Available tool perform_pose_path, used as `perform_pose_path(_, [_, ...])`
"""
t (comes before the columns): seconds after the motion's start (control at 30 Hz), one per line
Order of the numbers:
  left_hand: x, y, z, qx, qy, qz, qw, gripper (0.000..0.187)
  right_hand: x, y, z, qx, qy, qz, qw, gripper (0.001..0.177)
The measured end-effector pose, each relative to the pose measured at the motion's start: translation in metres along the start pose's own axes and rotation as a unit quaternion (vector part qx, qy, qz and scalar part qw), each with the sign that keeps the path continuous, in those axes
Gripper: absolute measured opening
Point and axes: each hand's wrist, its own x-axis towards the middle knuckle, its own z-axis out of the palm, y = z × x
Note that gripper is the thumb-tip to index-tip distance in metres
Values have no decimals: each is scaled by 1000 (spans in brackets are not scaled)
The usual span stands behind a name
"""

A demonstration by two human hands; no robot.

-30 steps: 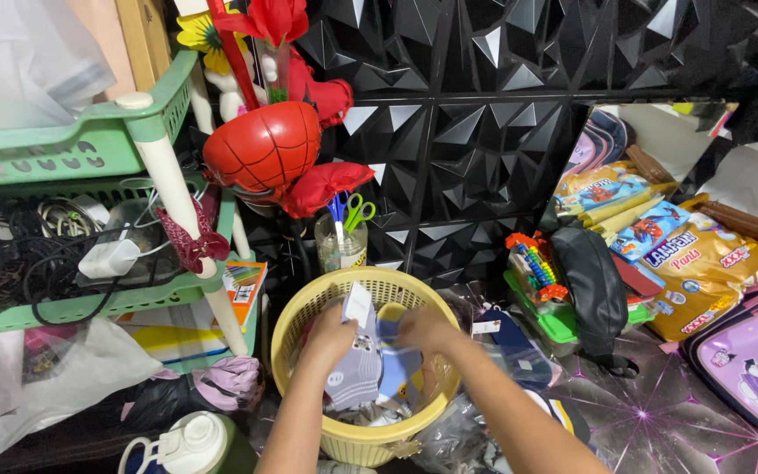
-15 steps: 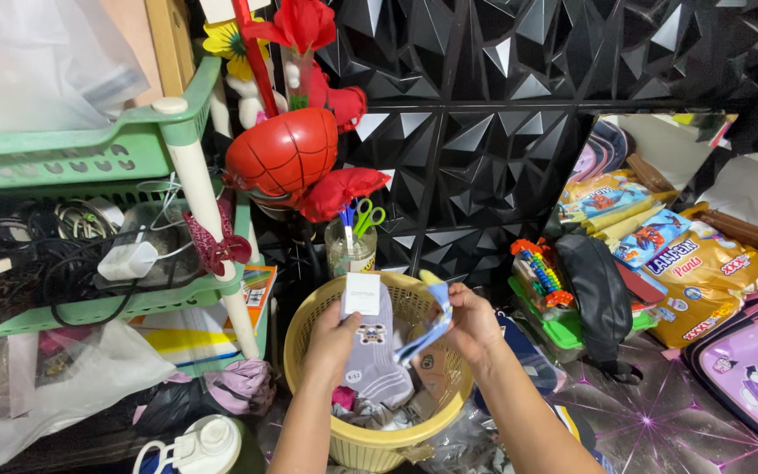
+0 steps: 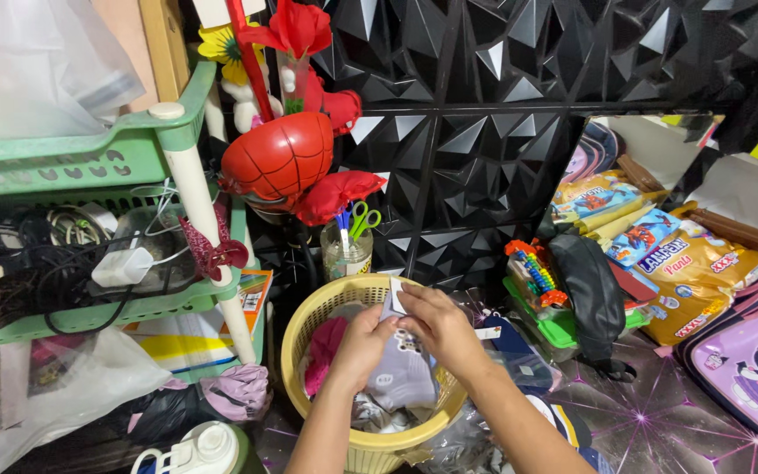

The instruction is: The person unpacks various socks and small clothing items from plastic packaging and places them into a yellow laundry basket. They handle multiple items one by one, removing them from clear bags and adding them to the basket.

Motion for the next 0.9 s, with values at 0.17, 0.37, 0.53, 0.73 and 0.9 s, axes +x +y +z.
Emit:
perform_pose_path(0.17, [0,-9,19,-16,-65,20,998,26,-18,29,-4,-2,13,80,997,14])
perform_pose_path(0.37, [9,-12,38,-18,-113,30,993,29,-24,47,-21,157,38,365,917,23])
perform_pose_path(0.53, [8,-3,47,-30,-118,-34,992,35,-22,38,-41,45,36,165,985,15])
perform_pose_path(0.73, [12,-13,79,9,-51,-46,998,35,-37,41,-36,146,33,213,966,9])
perform_pose_path(0.9, [7,-26,78,20,-72,-37,997,35,-47,81,-44,372,72,372,847,23])
